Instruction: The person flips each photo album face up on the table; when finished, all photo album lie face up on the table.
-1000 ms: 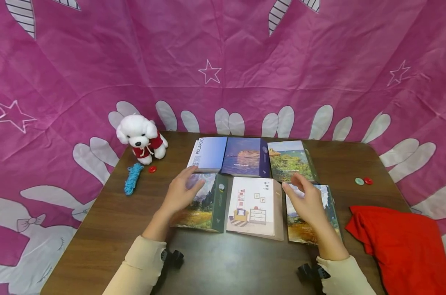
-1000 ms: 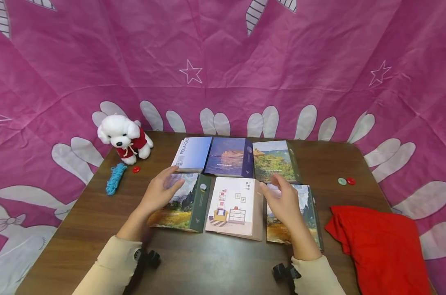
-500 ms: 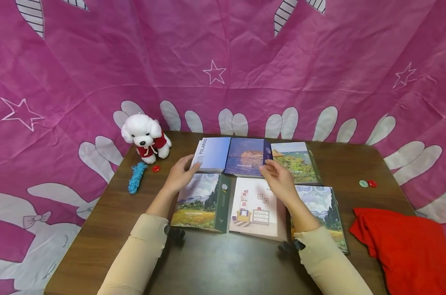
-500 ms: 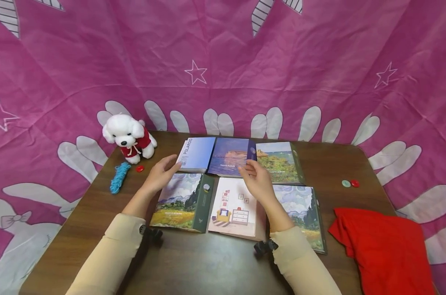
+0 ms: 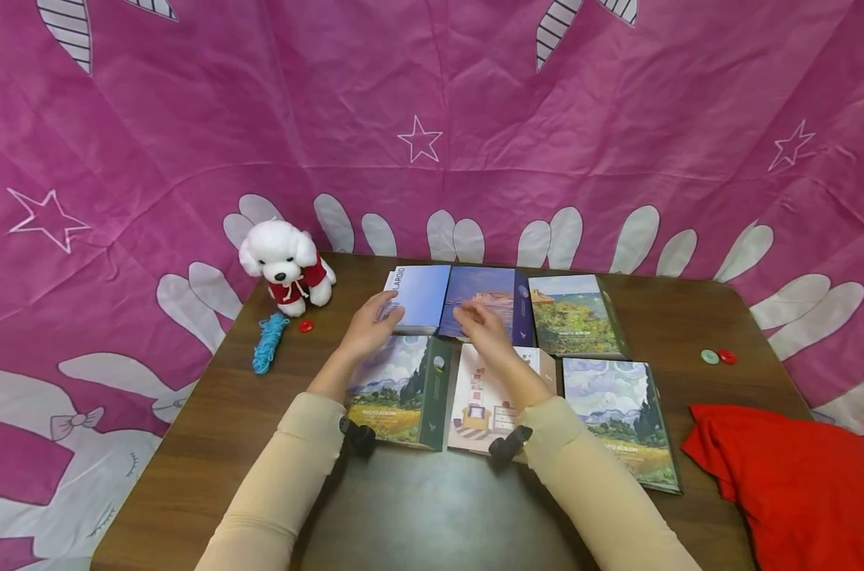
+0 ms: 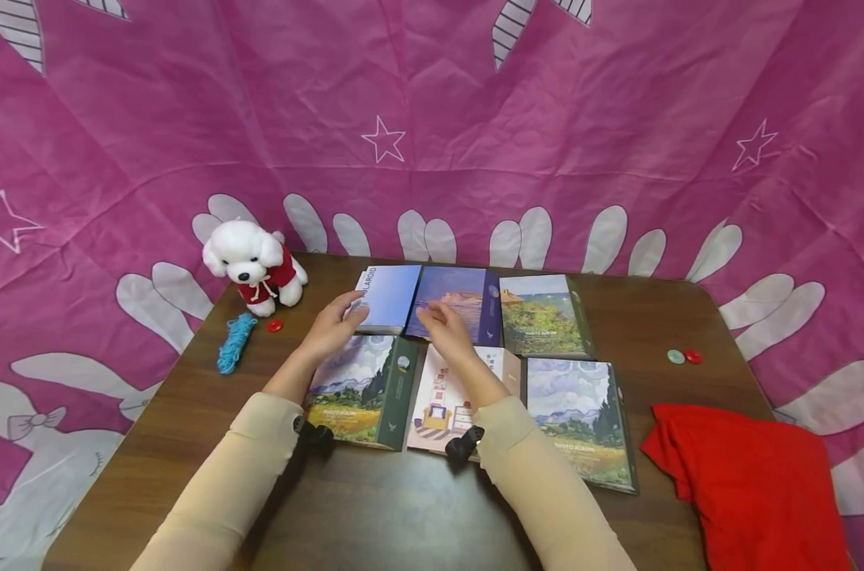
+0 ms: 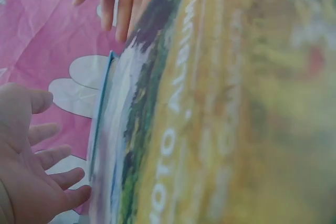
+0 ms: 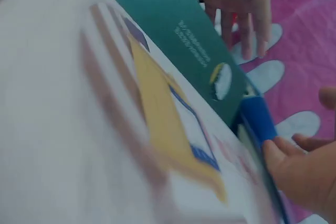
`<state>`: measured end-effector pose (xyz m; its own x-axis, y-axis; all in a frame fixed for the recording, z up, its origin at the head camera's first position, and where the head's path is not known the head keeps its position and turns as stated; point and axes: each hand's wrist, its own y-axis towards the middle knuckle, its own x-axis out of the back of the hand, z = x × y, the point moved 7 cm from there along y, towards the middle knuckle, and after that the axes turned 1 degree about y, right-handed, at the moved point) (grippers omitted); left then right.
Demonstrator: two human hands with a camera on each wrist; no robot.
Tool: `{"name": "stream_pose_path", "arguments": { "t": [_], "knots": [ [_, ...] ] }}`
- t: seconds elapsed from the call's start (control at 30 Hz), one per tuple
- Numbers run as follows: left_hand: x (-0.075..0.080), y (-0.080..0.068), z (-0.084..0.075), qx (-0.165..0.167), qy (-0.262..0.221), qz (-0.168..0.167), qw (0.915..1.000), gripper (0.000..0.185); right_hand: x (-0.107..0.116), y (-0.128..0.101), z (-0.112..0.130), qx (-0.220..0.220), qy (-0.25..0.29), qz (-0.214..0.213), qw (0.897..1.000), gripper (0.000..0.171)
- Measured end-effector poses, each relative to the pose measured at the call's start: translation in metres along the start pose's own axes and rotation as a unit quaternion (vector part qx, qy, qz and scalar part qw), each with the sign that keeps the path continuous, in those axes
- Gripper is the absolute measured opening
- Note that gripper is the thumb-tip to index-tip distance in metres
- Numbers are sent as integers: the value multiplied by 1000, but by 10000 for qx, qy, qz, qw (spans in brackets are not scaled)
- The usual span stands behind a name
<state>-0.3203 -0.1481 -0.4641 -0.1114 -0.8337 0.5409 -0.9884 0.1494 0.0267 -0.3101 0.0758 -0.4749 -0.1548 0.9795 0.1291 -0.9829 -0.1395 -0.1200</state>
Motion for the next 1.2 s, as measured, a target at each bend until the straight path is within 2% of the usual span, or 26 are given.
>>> {"name": "stream_pose_path", "arguments": {
  "t": [0.23, 0.37, 0.47, 0.63, 0.77, 0.87, 1.03, 1.2],
  "knots": [
    [-7, 4, -3, -76, 33, 112, 9999, 48, -25, 14, -3, -112, 758, 424, 9962, 64],
    [-10, 7, -1, 134, 155, 155, 9997, 49, -34, 18, -2, -161, 1101, 681, 9915, 66],
    [-14, 9, 1, 263, 325, 208, 9989, 51, -37, 18, -1, -207, 1213, 714, 9898, 68],
    [-17, 8, -3, 290, 406, 225, 9985, 53, -37, 15, 4, -147, 1555, 302, 9873, 63],
    [-23, 6, -10, 251, 343, 281, 9987, 55, -31, 17, 4, -183, 2189, -206, 9754, 56],
    [-27, 5, -15, 174, 381, 265, 9988, 56, -27, 20, 1, -393, 2579, -423, 9644, 54],
    [-31, 5, -20, 38, -34, 173, 9998, 59, -22, 24, -4, -738, 2777, -410, 9569, 51],
    [-39, 6, -22, 79, -759, 362, 9964, 68, -18, 28, 2, -643, 2438, -189, 9675, 48]
  ]
}}
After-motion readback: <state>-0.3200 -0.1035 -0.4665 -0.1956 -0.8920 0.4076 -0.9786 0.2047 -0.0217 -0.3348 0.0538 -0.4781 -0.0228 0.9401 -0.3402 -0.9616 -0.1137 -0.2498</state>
